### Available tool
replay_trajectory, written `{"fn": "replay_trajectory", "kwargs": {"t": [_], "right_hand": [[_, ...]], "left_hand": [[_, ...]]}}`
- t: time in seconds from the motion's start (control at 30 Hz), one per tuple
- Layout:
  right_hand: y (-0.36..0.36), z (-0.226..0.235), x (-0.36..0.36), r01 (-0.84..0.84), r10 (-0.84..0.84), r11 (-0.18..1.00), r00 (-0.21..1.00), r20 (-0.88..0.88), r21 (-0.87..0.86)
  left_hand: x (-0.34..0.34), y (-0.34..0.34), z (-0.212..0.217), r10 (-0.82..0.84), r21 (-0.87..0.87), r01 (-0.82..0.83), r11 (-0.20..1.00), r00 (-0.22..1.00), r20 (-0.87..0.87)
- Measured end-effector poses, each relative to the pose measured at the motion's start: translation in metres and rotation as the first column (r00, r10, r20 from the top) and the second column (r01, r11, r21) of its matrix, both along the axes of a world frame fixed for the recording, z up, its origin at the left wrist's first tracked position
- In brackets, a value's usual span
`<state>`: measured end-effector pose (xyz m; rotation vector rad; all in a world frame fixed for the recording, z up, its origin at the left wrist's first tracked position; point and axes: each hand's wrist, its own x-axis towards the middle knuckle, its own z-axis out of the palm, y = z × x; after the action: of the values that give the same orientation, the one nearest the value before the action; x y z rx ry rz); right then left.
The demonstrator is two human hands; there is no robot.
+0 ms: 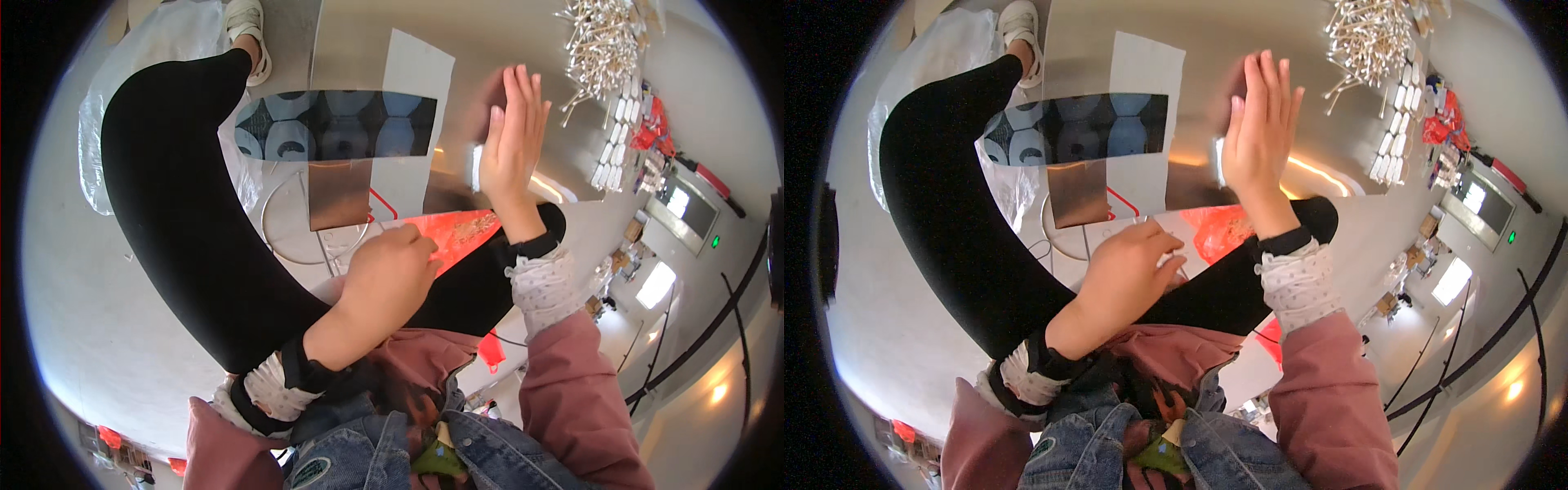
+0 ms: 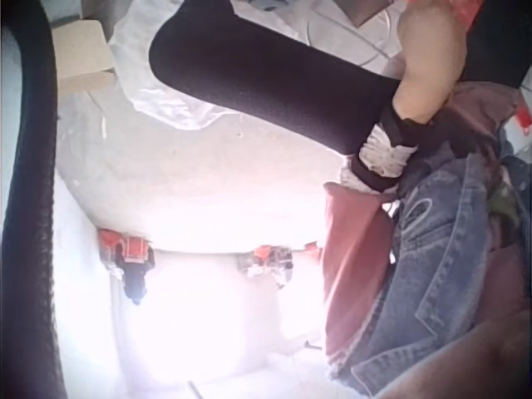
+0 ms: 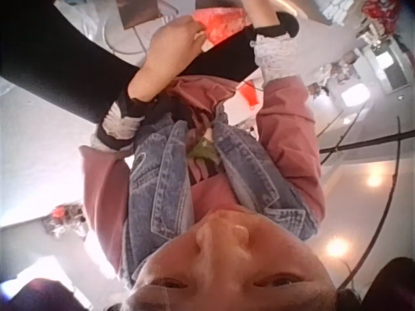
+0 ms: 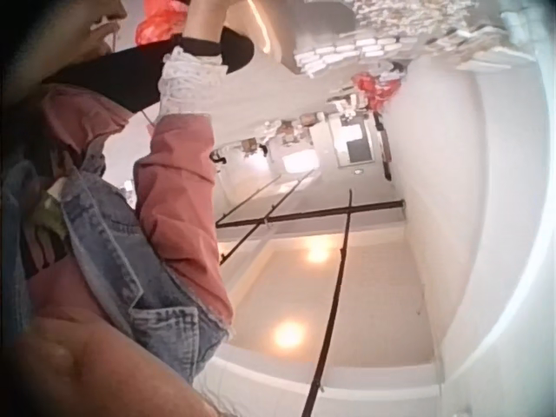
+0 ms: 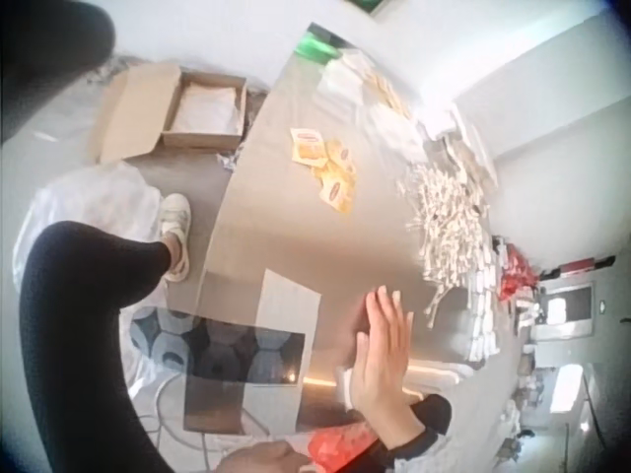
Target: Manually organizing and packing cotton swabs into small plastic bags.
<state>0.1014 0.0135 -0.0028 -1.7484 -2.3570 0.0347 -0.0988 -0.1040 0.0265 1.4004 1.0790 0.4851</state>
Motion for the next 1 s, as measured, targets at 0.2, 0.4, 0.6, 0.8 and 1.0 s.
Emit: {"fn": "replay_trajectory", "kwargs": {"t": [0.2,0.4,0.6,0.8,1.0], "right_hand": [[-0.003,0.001,-0.002,0.02,-0.021,0.999,0.999,0.026,0.041],[-0.002,-0.005,0.002,0.024,-0.038,0.993,0.992,0.119,0.115],[-0.012,0.017,0.016,0.278,-0.191,0.947,0.891,-0.411,0.162],[-0.099,0.047,0.028,0.625,-0.57,0.677,0.112,-0.814,-0.388],[-0.095,0.025,0.01,0.429,-0.665,0.635,-0.119,-0.737,-0.642]], "left_hand": [[0.002,-0.001,0.002,0.033,0.004,-0.033,0.999,0.999,-0.002],[0.009,-0.006,-0.002,0.021,0.094,-0.019,0.995,0.999,-0.026],[0.002,0.006,0.01,0.125,0.054,-0.131,0.99,0.987,0.099],[0.033,0.073,0.013,0.265,0.391,-0.278,0.878,0.96,0.088],[0.085,0.111,-0.003,0.082,0.384,-0.021,0.923,0.986,-0.142]]}}
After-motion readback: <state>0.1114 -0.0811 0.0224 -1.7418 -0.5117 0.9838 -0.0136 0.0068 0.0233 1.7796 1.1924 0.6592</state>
